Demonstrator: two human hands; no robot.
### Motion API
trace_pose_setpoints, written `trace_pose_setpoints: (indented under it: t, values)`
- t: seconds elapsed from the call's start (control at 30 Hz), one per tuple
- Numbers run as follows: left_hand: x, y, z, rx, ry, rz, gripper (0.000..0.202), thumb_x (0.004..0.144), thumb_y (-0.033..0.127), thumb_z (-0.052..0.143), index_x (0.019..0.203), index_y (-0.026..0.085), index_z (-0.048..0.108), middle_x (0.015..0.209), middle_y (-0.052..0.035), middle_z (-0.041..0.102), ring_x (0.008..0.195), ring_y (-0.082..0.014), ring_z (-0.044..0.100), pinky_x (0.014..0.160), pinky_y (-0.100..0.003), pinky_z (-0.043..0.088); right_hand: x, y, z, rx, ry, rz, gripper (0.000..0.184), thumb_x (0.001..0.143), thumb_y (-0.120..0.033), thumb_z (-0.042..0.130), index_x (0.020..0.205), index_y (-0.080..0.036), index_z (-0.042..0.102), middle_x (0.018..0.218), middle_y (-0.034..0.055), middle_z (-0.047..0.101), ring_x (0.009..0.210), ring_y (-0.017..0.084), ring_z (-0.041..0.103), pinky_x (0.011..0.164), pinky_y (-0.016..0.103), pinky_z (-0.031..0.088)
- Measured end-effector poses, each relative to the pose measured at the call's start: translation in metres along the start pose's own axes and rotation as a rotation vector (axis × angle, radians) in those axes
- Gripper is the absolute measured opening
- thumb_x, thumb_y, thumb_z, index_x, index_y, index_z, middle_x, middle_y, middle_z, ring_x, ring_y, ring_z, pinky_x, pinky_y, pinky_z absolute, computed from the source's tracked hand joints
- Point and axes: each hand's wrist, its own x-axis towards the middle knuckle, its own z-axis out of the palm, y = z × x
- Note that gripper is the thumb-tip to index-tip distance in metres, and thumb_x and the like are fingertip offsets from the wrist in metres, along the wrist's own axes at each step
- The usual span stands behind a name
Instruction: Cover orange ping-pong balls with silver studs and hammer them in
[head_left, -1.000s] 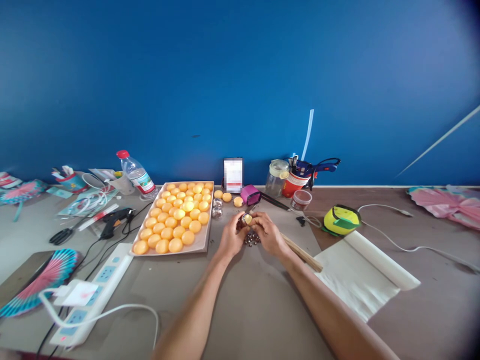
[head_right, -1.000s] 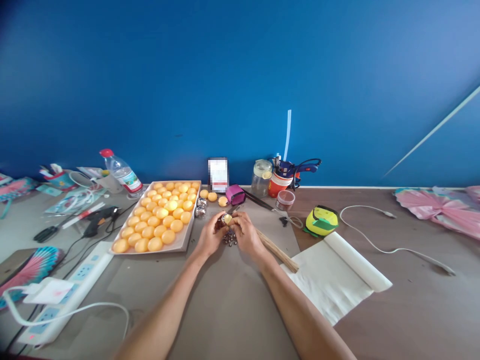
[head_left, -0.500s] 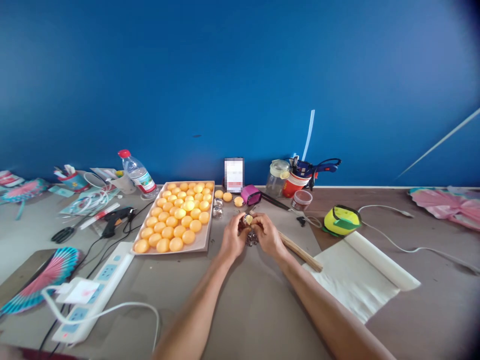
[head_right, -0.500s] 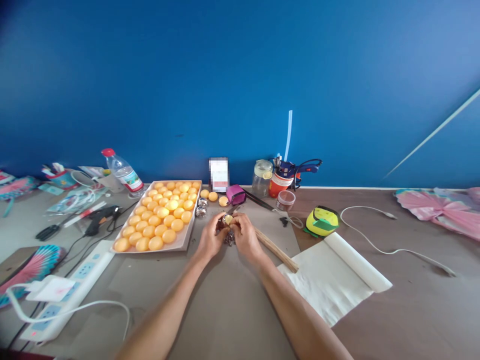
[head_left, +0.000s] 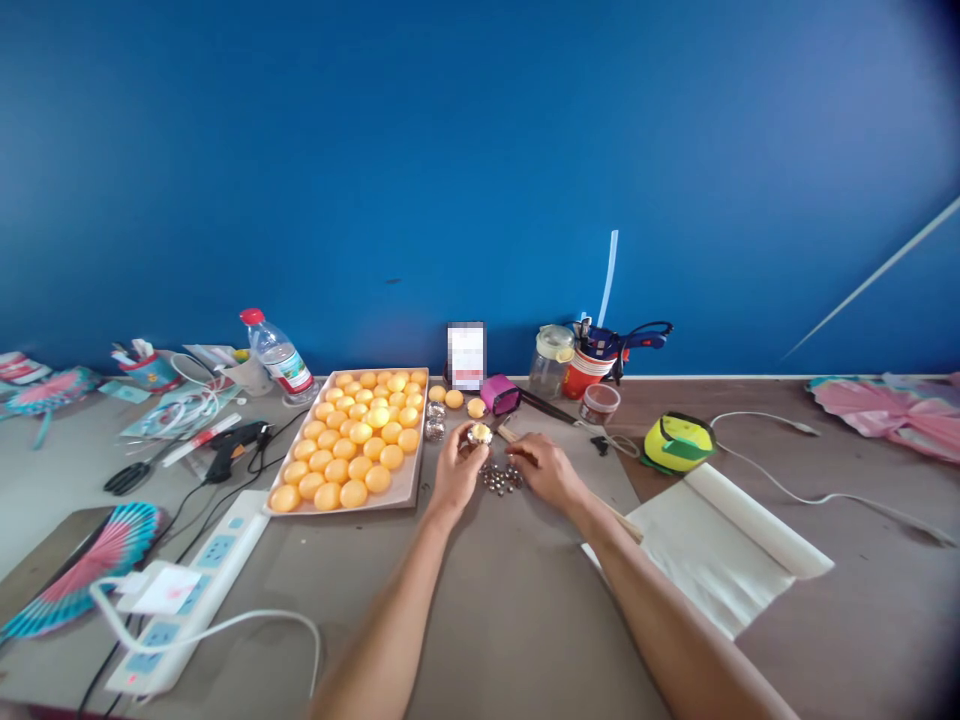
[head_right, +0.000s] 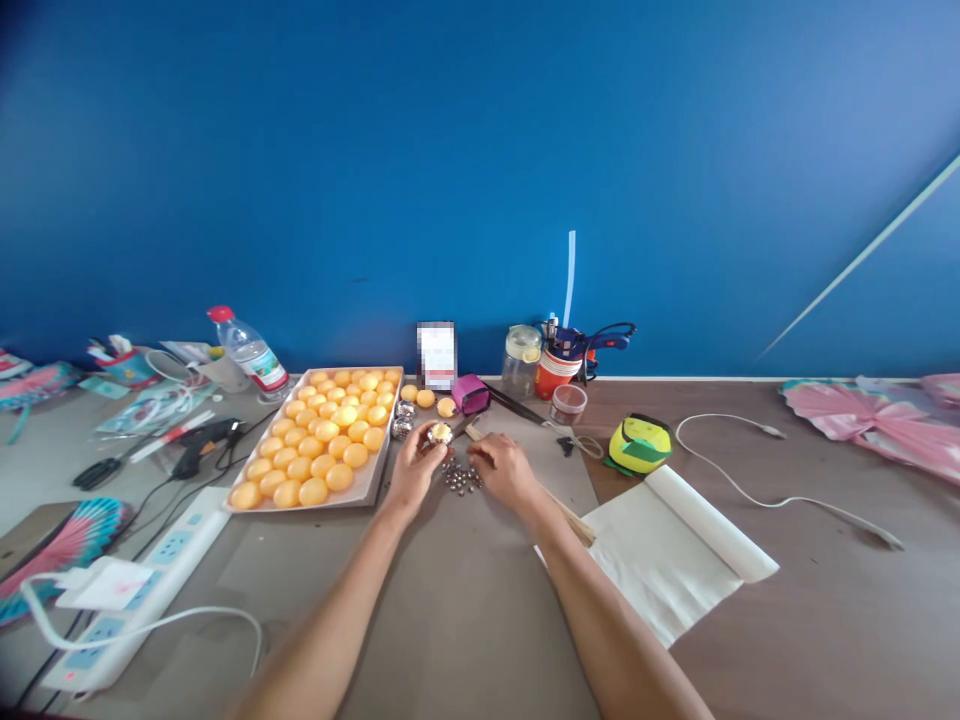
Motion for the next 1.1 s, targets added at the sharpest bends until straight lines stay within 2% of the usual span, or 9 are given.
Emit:
trace_pose_setpoints:
  t: [0.1, 0.2, 0.4, 0.67, 0.77, 0.93, 1.03, 1.1]
  values:
    - [0.002, -0.001, -0.002, -0.036, 0.026, -0.021, 0.04, 0.07, 0.025, 0.061, 0.109, 0.019, 0.051, 0.105, -0.0061, 0.057, 0.078, -0.0137, 0.059, 0.074, -0.028, 0.047, -0.002, 0.001, 0.001, -0.307, -0.136, -0.071, 0.017, 0.077, -0.023, 0.053, 0.088, -0.023, 0.066, 0.088, 0.0052, 0.063, 0.089, 0.02, 0.05, 0.079, 0.032, 0.031]
    - [0.002, 0.0, -0.002, -0.01, 0.029, -0.014, 0.04, 0.069, 0.022, 0.061, 0.109, 0.019, 0.052, 0.104, -0.006, 0.057, 0.08, -0.0135, 0.057, 0.074, -0.027, 0.047, -0.003, 0.002, 0.008, -0.431, -0.179, -0.082, 0.017, 0.081, -0.023, 0.05, 0.085, -0.023, 0.067, 0.088, 0.0057, 0.063, 0.089, 0.019, 0.048, 0.08, 0.032, 0.027]
    - [0.001, 0.0, 0.001, 0.026, 0.007, -0.001, 0.039, 0.069, 0.019, 0.059, 0.107, 0.017, 0.053, 0.099, -0.006, 0.057, 0.082, -0.0143, 0.055, 0.074, -0.027, 0.047, -0.003, 0.001, 0.015, -0.459, -0.15, -0.057, 0.021, 0.083, -0.02, 0.045, 0.078, -0.018, 0.065, 0.085, 0.0077, 0.062, 0.084, 0.019, 0.047, 0.077, 0.031, 0.025]
    - [0.003, 0.0, -0.002, 0.052, 0.015, -0.006, 0.039, 0.068, 0.019, 0.059, 0.107, 0.018, 0.053, 0.096, -0.0049, 0.058, 0.079, -0.0137, 0.055, 0.072, -0.027, 0.046, -0.007, -0.008, 0.005, -0.423, -0.198, -0.136, 0.017, 0.082, -0.03, 0.05, 0.086, -0.021, 0.065, 0.087, 0.0059, 0.061, 0.089, 0.02, 0.047, 0.082, 0.034, 0.023]
    - [0.002, 0.002, -0.001, 0.06, 0.017, -0.007, 0.039, 0.068, 0.02, 0.059, 0.106, 0.018, 0.053, 0.096, -0.005, 0.058, 0.079, -0.0138, 0.055, 0.072, -0.026, 0.046, -0.007, -0.008, 0.009, -0.406, -0.197, -0.121, 0.013, 0.08, -0.023, 0.051, 0.084, -0.021, 0.064, 0.087, 0.0054, 0.061, 0.088, 0.019, 0.049, 0.081, 0.033, 0.024]
    - [0.001, 0.004, 0.0, 0.063, 0.017, -0.01, 0.038, 0.068, 0.021, 0.06, 0.105, 0.018, 0.053, 0.096, -0.0048, 0.059, 0.079, -0.0137, 0.055, 0.071, -0.025, 0.046, -0.007, -0.009, 0.016, -0.309, -0.107, -0.087, 0.012, 0.078, -0.017, 0.05, 0.074, -0.019, 0.062, 0.081, 0.0049, 0.062, 0.085, 0.018, 0.051, 0.081, 0.033, 0.026]
    - [0.002, 0.004, 0.0, 0.043, 0.014, -0.024, 0.037, 0.068, 0.021, 0.059, 0.104, 0.018, 0.053, 0.096, -0.0045, 0.059, 0.079, -0.0136, 0.055, 0.068, -0.024, 0.045, -0.005, -0.009, 0.015, -0.104, 0.057, -0.038, 0.013, 0.077, -0.017, 0.048, 0.074, -0.019, 0.06, 0.079, 0.0036, 0.063, 0.081, 0.017, 0.053, 0.08, 0.033, 0.029]
    - [0.002, 0.004, 0.0, 0.026, 0.008, -0.029, 0.036, 0.068, 0.021, 0.06, 0.103, 0.018, 0.053, 0.095, -0.0041, 0.059, 0.079, -0.0135, 0.055, 0.068, -0.024, 0.045, -0.003, -0.008, 0.014, 0.117, 0.177, 0.052, 0.012, 0.078, -0.021, 0.047, 0.077, -0.019, 0.058, 0.075, 0.0022, 0.062, 0.072, 0.016, 0.052, 0.073, 0.03, 0.034]
